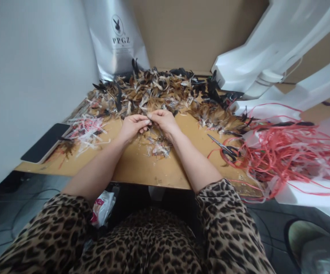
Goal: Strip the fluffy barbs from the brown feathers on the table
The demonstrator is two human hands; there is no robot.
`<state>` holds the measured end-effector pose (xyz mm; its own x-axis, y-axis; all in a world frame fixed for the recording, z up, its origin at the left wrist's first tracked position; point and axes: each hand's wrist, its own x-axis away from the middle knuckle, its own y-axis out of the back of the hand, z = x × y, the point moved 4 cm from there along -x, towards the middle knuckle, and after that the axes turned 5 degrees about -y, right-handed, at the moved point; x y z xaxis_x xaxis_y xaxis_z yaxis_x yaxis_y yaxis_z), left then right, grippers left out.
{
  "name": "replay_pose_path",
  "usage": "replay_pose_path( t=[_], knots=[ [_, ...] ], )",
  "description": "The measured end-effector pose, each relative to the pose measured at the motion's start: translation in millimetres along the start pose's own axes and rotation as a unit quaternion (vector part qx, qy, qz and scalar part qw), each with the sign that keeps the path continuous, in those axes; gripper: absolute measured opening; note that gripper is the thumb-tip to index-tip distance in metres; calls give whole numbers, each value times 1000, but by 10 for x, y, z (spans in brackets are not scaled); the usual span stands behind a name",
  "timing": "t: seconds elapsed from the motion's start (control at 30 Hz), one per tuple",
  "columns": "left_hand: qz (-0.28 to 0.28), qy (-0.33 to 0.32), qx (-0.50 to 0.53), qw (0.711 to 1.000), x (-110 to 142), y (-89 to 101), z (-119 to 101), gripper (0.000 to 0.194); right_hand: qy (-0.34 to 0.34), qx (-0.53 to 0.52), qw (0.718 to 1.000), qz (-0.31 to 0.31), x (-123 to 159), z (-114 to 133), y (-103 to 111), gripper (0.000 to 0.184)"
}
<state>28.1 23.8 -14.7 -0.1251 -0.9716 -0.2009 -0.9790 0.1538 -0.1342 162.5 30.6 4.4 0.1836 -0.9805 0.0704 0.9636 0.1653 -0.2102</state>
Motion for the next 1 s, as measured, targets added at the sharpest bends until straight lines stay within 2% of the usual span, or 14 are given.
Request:
replay_pose_path(
  t=[0.13, 0.23, 0.3, 0.4, 0.57, 0.63, 0.7, 0.77, 0.9, 1.0],
  knots=[
    [-8, 7, -3, 1000, -12, 17, 16, 23, 11, 21, 1000, -7, -23, -15, -24, 28],
    [-46, 29, 15, 998, -29, 60, 31, 22, 51, 83, 991, -89, -63, 40, 160, 23],
    [-71, 40, 35, 996, -43, 95, 37, 23, 90, 140, 975, -146, -87, 95, 325, 19],
    [-86, 49, 55, 994, -58, 129, 40, 22, 134, 238, 946, -177, -111, 147, 497, 16],
    [-96, 69, 55, 991, -49, 127, 38, 21, 135, 416, 883, -171, -120, 105, 521, 14],
    [-94, 73, 59, 991, -46, 115, 40, 21, 118, 447, 870, -171, -126, 71, 501, 12],
    [-90, 77, 70, 990, -48, 107, 50, 21, 103, 439, 877, -165, -133, 48, 487, 8],
    [-88, 82, 85, 989, -51, 104, 66, 21, 85, 384, 906, -158, -134, 42, 488, 8],
    [-81, 102, 121, 984, -56, 103, 95, 21, 21, 176, 974, -138, -106, 51, 499, 15],
    [-71, 115, 146, 980, -50, 93, 100, 21, -37, 22, 996, -82, -70, 38, 422, 25]
  ],
)
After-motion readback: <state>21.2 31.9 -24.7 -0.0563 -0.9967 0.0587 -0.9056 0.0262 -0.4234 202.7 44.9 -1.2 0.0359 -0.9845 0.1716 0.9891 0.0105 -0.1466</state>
